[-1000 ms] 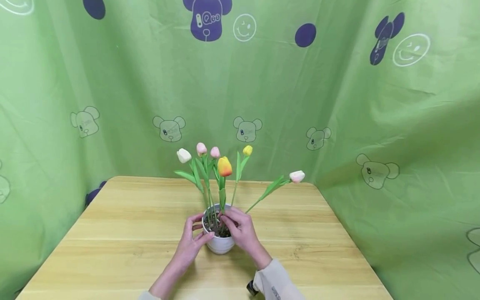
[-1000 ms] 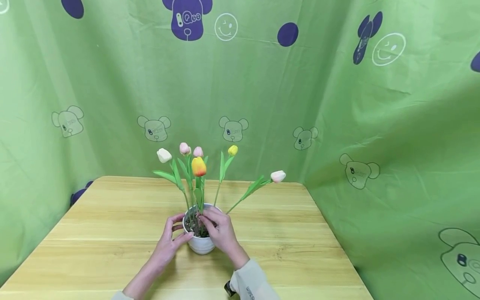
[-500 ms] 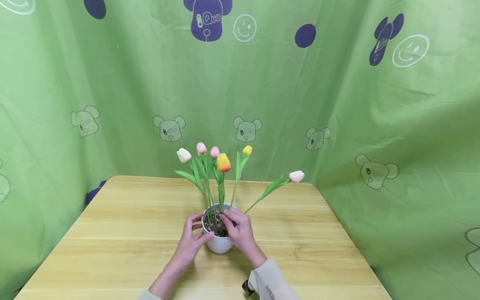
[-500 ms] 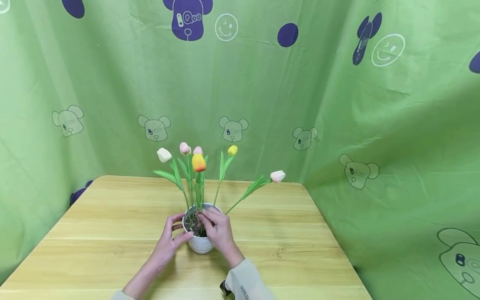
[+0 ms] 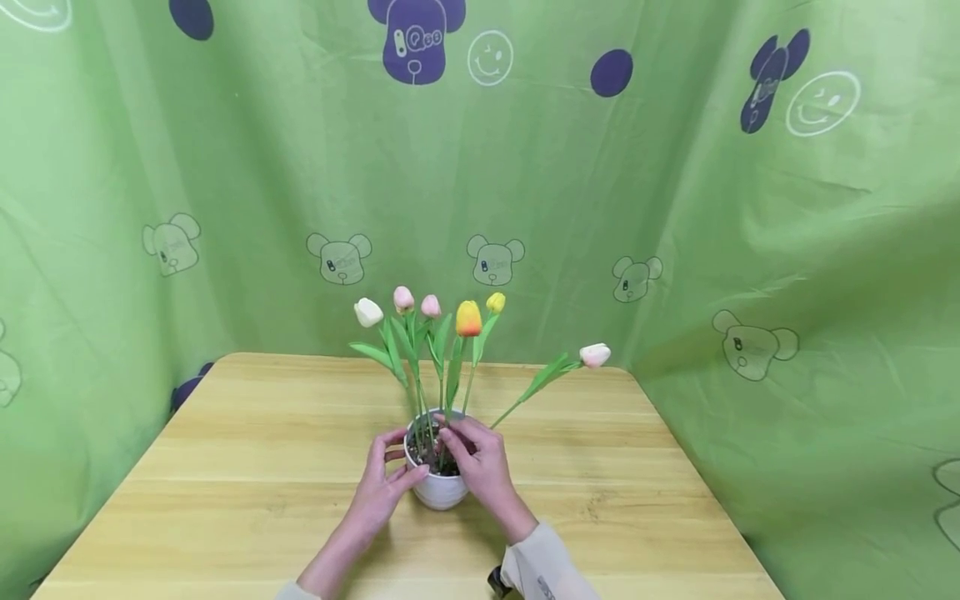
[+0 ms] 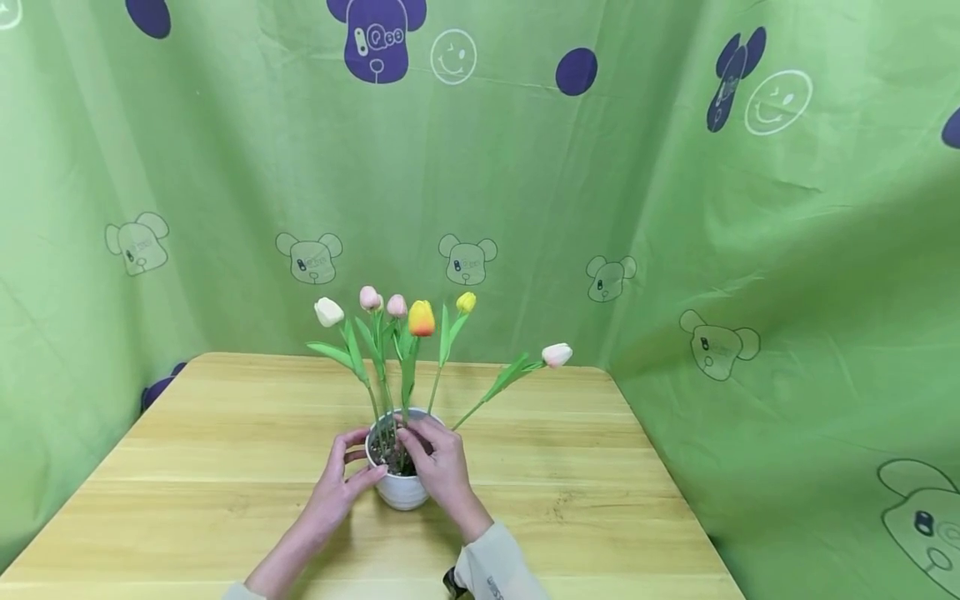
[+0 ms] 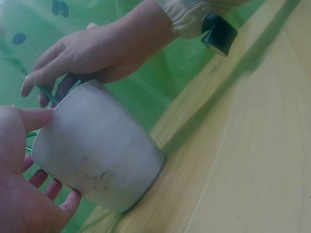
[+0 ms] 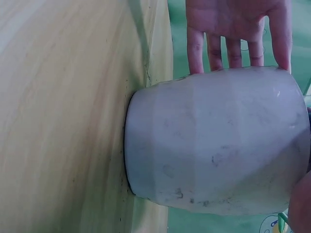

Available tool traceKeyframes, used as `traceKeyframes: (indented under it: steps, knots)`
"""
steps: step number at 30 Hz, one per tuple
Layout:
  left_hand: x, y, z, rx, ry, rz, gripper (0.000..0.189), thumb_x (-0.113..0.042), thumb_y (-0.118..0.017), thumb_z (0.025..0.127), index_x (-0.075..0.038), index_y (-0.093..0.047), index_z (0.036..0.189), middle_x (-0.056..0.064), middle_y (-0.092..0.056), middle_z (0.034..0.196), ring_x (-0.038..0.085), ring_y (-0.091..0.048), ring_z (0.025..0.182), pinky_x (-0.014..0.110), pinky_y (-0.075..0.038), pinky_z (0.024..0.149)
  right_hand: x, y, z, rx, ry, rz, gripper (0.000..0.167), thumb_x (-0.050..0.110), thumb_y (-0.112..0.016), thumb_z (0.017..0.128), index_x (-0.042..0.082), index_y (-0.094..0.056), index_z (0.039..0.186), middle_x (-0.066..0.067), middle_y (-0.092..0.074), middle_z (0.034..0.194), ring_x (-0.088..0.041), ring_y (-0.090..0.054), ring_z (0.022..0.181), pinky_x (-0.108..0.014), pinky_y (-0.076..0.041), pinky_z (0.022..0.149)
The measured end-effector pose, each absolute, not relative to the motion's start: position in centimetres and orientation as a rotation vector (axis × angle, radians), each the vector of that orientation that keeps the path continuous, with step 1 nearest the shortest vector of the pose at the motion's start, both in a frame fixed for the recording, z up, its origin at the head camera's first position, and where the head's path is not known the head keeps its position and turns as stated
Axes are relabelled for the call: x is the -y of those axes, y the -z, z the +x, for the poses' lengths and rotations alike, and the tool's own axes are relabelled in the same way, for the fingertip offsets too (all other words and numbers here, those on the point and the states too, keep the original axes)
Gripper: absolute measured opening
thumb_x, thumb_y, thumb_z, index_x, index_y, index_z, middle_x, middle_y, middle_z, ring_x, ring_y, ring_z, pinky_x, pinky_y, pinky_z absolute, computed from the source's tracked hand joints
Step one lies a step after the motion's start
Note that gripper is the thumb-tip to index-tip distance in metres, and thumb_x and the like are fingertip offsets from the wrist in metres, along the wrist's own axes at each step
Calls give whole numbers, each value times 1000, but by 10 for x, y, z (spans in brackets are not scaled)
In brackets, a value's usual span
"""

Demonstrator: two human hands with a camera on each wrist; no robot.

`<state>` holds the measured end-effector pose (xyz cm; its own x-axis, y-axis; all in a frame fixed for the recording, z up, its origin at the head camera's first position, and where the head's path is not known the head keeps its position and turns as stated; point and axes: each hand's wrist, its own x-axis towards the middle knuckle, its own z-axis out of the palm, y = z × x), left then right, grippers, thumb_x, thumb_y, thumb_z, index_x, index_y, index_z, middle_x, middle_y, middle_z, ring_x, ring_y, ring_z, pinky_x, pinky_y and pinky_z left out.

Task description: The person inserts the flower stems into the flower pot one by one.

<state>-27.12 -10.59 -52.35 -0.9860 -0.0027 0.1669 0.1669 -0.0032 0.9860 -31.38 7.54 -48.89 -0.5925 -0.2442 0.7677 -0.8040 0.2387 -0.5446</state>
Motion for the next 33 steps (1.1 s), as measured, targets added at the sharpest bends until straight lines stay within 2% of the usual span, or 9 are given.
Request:
traceKeyframes:
  steps: [4,7,15,18,24,30,33]
  knots:
    - [105,523,-271,2124,2141,-180,75,-21,-81,88,-10,-40,150,17,-41,153,37,-45,136,55,-42,121,-78,497,-319,2035,-1304,926,20,1,-71,94,-1,-75,114,-17,-76,115,-31,-74,103,-37,-65,89]
    - [105,524,-272,2128,2140,-177,75,-21,-81,88,-11,-40,150,16,-40,153,37,-45,137,54,-42,121,-80,498,-319,2033,-1321,928,20,1,-72,93,-2,-74,113,-16,-77,113,-29,-75,98,-36,-66,85]
    - [105,525,-271,2126,2141,-168,75,-22,-82,87,-12,-41,149,15,-41,153,35,-46,136,52,-43,120,-85,497,-317,2077,-1336,909,20,11,-72,97,3,-74,116,-12,-76,113,-21,-74,96,-33,-66,85]
    - [105,525,-271,2116,2147,-174,76,-23,-82,87,-12,-41,149,16,-41,153,36,-46,136,53,-43,121,-86,496,-316,2091,-1339,888,23,11,-74,95,6,-74,118,-8,-77,112,-20,-73,96,-33,-65,85]
    - [105,526,-272,2106,2148,-184,76,-23,-82,87,-11,-41,149,16,-41,153,36,-45,136,54,-41,122,-89,494,-315,2095,-1365,856,28,7,-76,92,8,-74,120,-11,-77,105,-20,-73,91,-34,-65,82]
    - [105,526,-271,2113,2135,-186,74,-21,-82,88,-11,-41,149,16,-41,154,37,-45,137,55,-40,122,-94,486,-305,2112,-1365,794,26,0,-74,92,2,-74,118,-10,-74,95,-14,-69,82,-28,-64,68]
    - [106,526,-271,2129,2116,-194,74,-22,-82,88,-11,-41,149,16,-41,154,37,-46,137,55,-41,122,-98,473,-296,2093,-1382,796,24,-3,-73,91,-3,-73,115,-13,-74,94,-13,-69,81,-28,-65,68]
